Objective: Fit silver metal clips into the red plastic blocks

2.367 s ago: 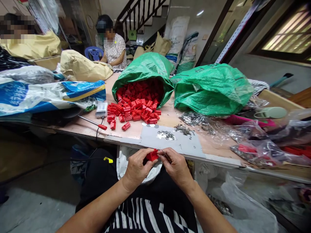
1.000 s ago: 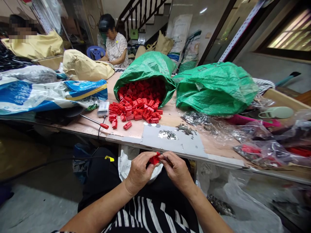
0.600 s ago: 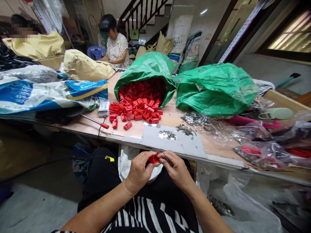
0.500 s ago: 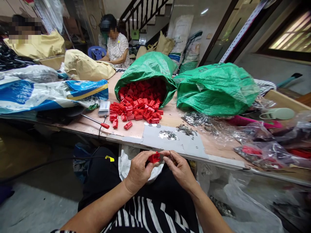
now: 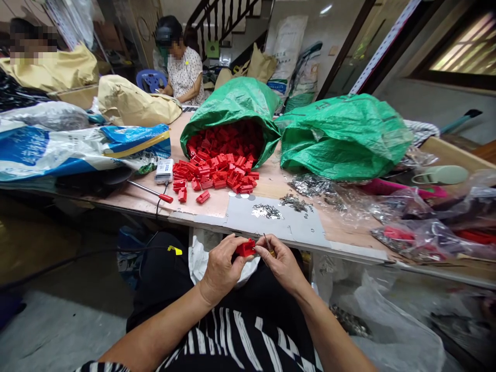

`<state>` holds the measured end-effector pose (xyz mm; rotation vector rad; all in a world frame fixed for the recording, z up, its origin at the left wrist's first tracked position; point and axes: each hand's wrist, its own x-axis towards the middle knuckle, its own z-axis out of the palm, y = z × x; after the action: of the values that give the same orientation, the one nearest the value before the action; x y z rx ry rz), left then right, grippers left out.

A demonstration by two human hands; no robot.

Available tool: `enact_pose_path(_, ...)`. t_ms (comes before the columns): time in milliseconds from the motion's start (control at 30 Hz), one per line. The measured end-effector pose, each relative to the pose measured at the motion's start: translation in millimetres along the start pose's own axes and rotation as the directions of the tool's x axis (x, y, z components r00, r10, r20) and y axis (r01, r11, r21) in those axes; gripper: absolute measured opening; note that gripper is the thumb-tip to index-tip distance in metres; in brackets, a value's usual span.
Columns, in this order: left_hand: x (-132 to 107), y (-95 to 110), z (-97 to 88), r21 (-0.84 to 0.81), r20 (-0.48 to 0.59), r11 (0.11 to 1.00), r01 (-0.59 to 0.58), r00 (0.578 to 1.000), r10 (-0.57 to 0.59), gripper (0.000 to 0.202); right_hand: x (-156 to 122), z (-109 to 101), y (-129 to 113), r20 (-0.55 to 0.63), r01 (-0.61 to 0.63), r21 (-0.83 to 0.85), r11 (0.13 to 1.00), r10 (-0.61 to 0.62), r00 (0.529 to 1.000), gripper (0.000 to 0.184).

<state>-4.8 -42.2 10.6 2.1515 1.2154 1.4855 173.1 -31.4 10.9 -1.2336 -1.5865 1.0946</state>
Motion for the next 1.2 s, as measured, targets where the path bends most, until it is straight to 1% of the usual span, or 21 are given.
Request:
enact_pose_path(100, 0, 0, 0.4, -0.002, 0.0, 1.0, -0.003, 1.0, 0.003, 0.021, 0, 1, 3, 0.004, -0.014, 0.01, 1.0, 0.014, 1.0, 0.032)
enact_pose_path(167, 0, 1, 0.4, -0.005, -0.002, 1.0, 0.003, 1.0, -0.003, 0.02, -1, 1, 4, 0.02, -0.043, 0.06, 0.997, 0.042, 0.999, 0.033)
enact_pose_path(267, 0, 2, 0.4, -0.003, -0.015, 1.0, 0.0, 1.0, -0.001, 0.02, -1, 1, 4, 0.072, -0.107, 0.152, 0.983, 0.097, 0.993, 0.035)
enact_pose_path(400, -1, 4, 0.4, -0.006, -0.022, 0.999, -0.033, 0.999, 0.033, 0.02, -2, -1, 0, 0.144, -0.166, 0.225, 0.96, 0.136, 0.98, 0.038)
enact_pose_path(500, -3, 5, 0.8, -0.024, -0.008, 0.998, -0.051, 0.999, 0.051, 0.02, -2, -2, -1, 0.192, -0.204, 0.263, 0.943, 0.156, 0.969, 0.041)
enact_pose_path(600, -5, 5, 1.8, -0.043, 0.017, 0.998, -0.042, 0.999, 0.043, 0.021, -4, -4, -2, 0.234, -0.243, 0.288, 0.926, 0.178, 0.956, 0.044)
enact_pose_path(900, -9, -2, 5.9, -0.111, 0.077, 0.994, 0.011, 0.997, -0.002, 0.024, -6, 0, 5, 0.256, -0.294, 0.348, 0.89, 0.211, 0.943, 0.047)
enact_pose_path(933, -10, -2, 6.0, -0.119, 0.088, 0.992, 0.026, 0.996, -0.015, 0.024, -6, 1, 6, 0.261, -0.296, 0.347, 0.89, 0.212, 0.942, 0.047)
enact_pose_path(1000, -9, -3, 5.4, -0.141, 0.12, 0.984, 0.105, 0.989, -0.088, 0.022, -6, 2, 8, 0.265, -0.305, 0.344, 0.888, 0.219, 0.939, 0.047)
enact_pose_path(1100, -8, -5, 3.6, -0.19, 0.181, 0.941, 0.279, 0.952, -0.246, 0.02, -5, 5, 11, 0.257, -0.321, 0.333, 0.887, 0.242, 0.936, 0.049)
enact_pose_path(1133, -7, -5, 3.0, -0.206, 0.196, 0.924, 0.321, 0.939, -0.282, 0.02, -5, 6, 12, 0.256, -0.326, 0.329, 0.886, 0.248, 0.934, 0.049)
enact_pose_path(1200, -6, -7, 2.2, -0.23, 0.212, 0.902, 0.365, 0.924, -0.32, 0.019, -4, 7, 14, 0.263, -0.338, 0.327, 0.883, 0.258, 0.93, 0.05)
